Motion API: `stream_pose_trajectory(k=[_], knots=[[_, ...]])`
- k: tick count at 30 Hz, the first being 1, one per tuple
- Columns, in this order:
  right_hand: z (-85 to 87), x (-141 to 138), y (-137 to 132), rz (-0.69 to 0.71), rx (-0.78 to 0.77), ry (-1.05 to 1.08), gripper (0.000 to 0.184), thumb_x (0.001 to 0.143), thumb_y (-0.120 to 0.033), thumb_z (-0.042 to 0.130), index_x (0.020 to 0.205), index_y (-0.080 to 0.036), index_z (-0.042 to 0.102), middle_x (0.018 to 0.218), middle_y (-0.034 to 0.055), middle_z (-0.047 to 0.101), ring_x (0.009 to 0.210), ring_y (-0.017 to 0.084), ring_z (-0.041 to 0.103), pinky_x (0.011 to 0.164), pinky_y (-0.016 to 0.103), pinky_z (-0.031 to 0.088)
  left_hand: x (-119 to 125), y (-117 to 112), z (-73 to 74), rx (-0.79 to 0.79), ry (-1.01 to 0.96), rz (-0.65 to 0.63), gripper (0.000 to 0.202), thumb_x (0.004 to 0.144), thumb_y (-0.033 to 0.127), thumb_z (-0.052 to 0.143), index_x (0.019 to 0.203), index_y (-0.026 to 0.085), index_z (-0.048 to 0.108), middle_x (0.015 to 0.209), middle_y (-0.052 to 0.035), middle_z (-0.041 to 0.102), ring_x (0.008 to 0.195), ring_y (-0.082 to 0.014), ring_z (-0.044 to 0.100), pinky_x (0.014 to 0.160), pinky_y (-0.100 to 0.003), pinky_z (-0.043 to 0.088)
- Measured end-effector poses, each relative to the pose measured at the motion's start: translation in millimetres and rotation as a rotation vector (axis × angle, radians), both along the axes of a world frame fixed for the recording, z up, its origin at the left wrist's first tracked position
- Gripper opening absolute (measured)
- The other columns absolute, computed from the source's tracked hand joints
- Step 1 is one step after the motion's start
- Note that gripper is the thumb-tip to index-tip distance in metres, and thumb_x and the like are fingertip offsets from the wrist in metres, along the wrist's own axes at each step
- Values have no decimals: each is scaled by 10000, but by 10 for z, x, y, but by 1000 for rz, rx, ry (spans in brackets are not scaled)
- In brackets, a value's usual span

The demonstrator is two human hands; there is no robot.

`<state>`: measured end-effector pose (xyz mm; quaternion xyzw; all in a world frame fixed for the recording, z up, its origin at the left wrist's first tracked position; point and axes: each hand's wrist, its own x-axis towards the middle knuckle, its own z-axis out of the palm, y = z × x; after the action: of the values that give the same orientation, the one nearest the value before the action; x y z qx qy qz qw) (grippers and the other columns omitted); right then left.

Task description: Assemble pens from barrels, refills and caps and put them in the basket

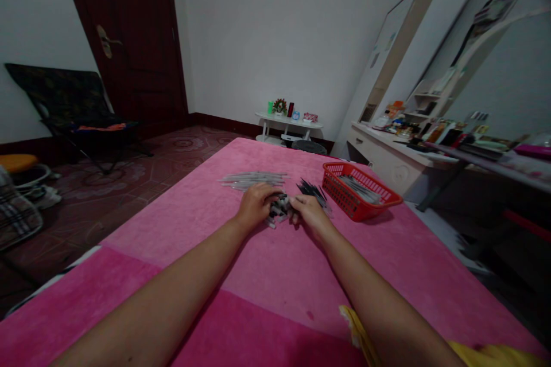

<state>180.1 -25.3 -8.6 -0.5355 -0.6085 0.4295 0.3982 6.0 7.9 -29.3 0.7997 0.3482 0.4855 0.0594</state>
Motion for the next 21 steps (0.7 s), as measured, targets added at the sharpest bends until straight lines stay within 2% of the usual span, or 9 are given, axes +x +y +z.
stream_pose_trajectory(k=[3, 5, 7, 9, 12, 16, 19, 21], knots=[[5, -15, -49, 38, 314, -452, 104, 737, -226, 619, 800, -201, 698, 742, 28, 685, 671, 166, 623, 592, 249, 434, -18, 29, -13, -46, -69, 58, 265, 788, 82, 581, 970, 221, 714, 927, -54, 720, 877, -200, 643, 791, -331, 500], [17, -31, -94, 67, 453, -710, 218, 700, -176, 676, 888, -268, 733, 892, 27, 701, 838, 193, 631, 679, 260, 422, -23, 38, -15, -74, -91, 65, 279, 779, 72, 579, 974, 221, 714, 953, -53, 722, 895, -201, 648, 794, -330, 510], [33, -46, -131, 101, 491, -864, 251, 709, -184, 696, 926, -304, 737, 935, 27, 690, 866, 197, 625, 679, 258, 401, -24, 39, -15, -90, -92, 63, 279, 779, 77, 579, 979, 217, 713, 968, -56, 723, 909, -203, 651, 801, -334, 516], [54, -55, -150, 117, 490, -935, 209, 719, -198, 703, 902, -293, 737, 946, 30, 678, 840, 189, 622, 653, 253, 383, -22, 38, -18, -96, -88, 63, 273, 782, 86, 579, 982, 214, 714, 969, -59, 724, 913, -204, 653, 806, -337, 519], [106, -40, -154, 106, 482, -967, 147, 709, -203, 718, 847, -252, 718, 957, 35, 672, 825, 184, 617, 638, 250, 364, -18, 40, -34, -103, -91, 69, 262, 784, 103, 586, 984, 215, 713, 972, -57, 725, 920, -205, 654, 812, -336, 520], [177, 20, -133, 36, 425, -906, 137, 720, -199, 691, 853, -228, 690, 837, 31, 686, 786, 185, 615, 632, 251, 365, -19, 45, -43, -117, -100, 57, 238, 790, 124, 587, 977, 211, 707, 978, -57, 722, 924, -208, 650, 813, -336, 519], [175, 55, -87, -48, 437, -691, 226, 727, -159, 615, 940, -204, 676, 817, 35, 684, 754, 174, 614, 652, 256, 407, -45, 44, 11, -79, -181, 31, 251, 802, 97, 539, 978, 201, 683, 988, -55, 714, 945, -196, 646, 858, -338, 504], [142, 57, -43, -84, 389, -431, 283, 734, -163, 551, 995, -181, 657, 776, 33, 670, 672, 161, 611, 618, 261, 444, -71, 46, 82, -51, -295, 27, 259, 810, 78, 496, 989, 193, 643, 981, -53, 705, 944, -182, 648, 874, -332, 498]])
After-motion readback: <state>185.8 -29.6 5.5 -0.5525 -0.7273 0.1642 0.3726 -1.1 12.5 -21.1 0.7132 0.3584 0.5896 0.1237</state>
